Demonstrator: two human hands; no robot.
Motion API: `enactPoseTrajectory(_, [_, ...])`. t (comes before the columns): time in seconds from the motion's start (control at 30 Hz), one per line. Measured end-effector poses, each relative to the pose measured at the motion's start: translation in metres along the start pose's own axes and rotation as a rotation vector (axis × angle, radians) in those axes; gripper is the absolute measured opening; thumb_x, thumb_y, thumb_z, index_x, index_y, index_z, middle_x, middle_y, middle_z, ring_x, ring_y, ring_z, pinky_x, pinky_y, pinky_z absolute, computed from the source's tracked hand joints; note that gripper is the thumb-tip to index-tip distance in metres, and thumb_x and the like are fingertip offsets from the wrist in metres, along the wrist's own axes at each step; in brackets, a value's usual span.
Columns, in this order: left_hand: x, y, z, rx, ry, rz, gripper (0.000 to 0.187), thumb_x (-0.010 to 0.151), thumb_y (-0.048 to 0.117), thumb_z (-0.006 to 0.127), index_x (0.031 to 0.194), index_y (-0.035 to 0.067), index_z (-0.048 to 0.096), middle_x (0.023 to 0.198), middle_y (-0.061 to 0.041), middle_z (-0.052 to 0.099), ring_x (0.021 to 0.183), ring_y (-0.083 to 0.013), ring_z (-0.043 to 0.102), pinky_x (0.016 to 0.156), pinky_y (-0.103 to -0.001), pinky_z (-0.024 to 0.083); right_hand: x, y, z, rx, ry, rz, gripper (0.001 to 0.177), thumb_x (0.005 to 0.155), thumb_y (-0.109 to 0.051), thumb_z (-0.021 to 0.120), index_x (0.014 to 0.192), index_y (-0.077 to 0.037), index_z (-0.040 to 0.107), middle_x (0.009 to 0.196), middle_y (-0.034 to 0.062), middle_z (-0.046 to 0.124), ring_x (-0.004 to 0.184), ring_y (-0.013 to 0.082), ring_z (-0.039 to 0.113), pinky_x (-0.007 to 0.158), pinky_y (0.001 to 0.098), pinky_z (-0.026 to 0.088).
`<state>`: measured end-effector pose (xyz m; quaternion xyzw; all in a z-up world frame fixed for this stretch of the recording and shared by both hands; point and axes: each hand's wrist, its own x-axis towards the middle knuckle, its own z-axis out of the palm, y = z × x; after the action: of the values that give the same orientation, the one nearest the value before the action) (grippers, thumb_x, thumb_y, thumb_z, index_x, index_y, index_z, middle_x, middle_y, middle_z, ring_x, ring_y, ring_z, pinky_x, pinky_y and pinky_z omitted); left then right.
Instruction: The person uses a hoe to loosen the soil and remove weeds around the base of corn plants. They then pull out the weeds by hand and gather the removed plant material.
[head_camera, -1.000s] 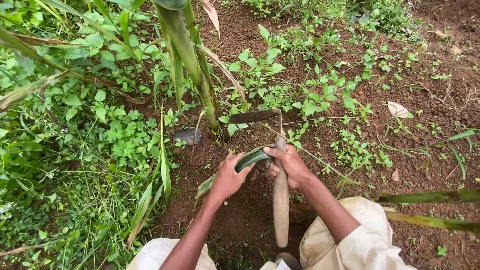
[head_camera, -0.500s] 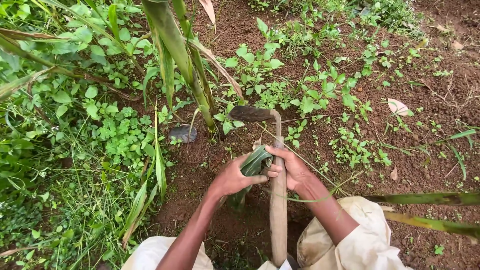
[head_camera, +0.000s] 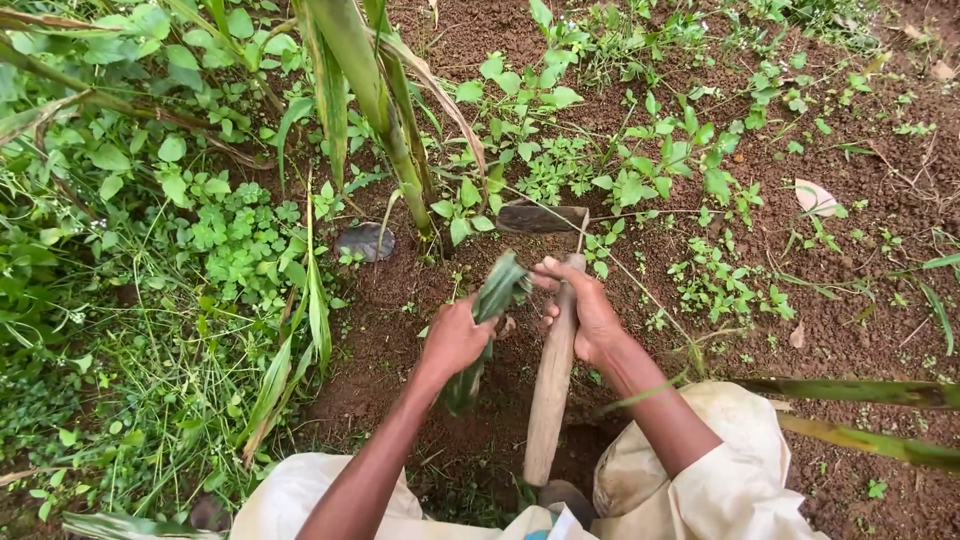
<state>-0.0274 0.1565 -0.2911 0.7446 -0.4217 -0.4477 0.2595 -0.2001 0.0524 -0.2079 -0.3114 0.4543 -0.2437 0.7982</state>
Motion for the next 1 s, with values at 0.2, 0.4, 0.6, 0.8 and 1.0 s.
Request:
enactPoseTrajectory(0.2, [0.008,0.005,-0.02,-0.5,0.315,-0.189,0.05,0.107,0.04,0.058,0.121,-0.007,0.057,0.057,-0.002,0.053,0.041,-0.0137,0.048,0.038,-0.028,0.045,0.006,0.016,0.003,-0.045,0.077,-0.087,0.046,0.085,-0.031,0.074,0.118,-0.003,0.056,0.109,0.015,0.075,0.046,0.0027,0.053,0.044,0.0228,0.051])
enactPoseTrajectory(0.4, [-0.019,0.05,-0.031,-0.864,0.507,-0.16,0.077,0.1,0.053,0.062,0.133,-0.011,0.035,0.107,-0.024,0.062,0.112,-0.0308,0.066,0.107,-0.051,0.048,0.0,0.051,0.022,-0.213,0.008,-0.139,0.06,0.08,-0.025,0.083,0.124,0.006,0.056,0.116,0.0186,0.072,0.047,0.0045,0.056,0.048,0.0242,0.055])
enactPoseTrajectory(0.6, [0.004,0.0,-0.021,-1.321,0.609,-0.042,0.039,0.108,0.034,0.054,0.128,0.002,0.044,0.107,-0.009,0.064,0.097,-0.0211,0.071,0.094,-0.046,0.064,-0.013,0.083,0.04,-0.286,0.009,-0.156,0.07,0.066,-0.015,0.094,0.124,0.006,0.061,0.123,0.0211,0.07,0.036,0.004,0.048,0.039,0.0208,0.05])
enactPoseTrajectory(0.8, [0.01,-0.117,-0.01,-0.998,0.926,-0.304,0.032,0.111,0.035,0.048,0.122,0.006,0.048,0.083,-0.002,0.059,0.056,-0.0063,0.056,0.054,-0.022,0.059,-0.006,0.065,0.036,-0.297,0.023,-0.098,0.069,0.076,-0.027,0.088,0.13,0.004,0.058,0.128,0.0246,0.067,0.042,0.0034,0.053,0.041,0.022,0.052])
enactPoseTrajectory(1.0, [0.0,-0.27,0.062,-0.118,0.384,-0.798,0.092,0.098,0.065,0.048,0.155,-0.005,0.032,0.149,-0.033,0.048,0.141,-0.0442,0.046,0.116,-0.061,0.036,0.013,0.037,0.019,-0.251,0.125,-0.176,0.048,0.087,-0.029,0.08,0.121,-0.001,0.061,0.103,0.0132,0.067,0.047,0.0077,0.056,0.046,0.0249,0.055])
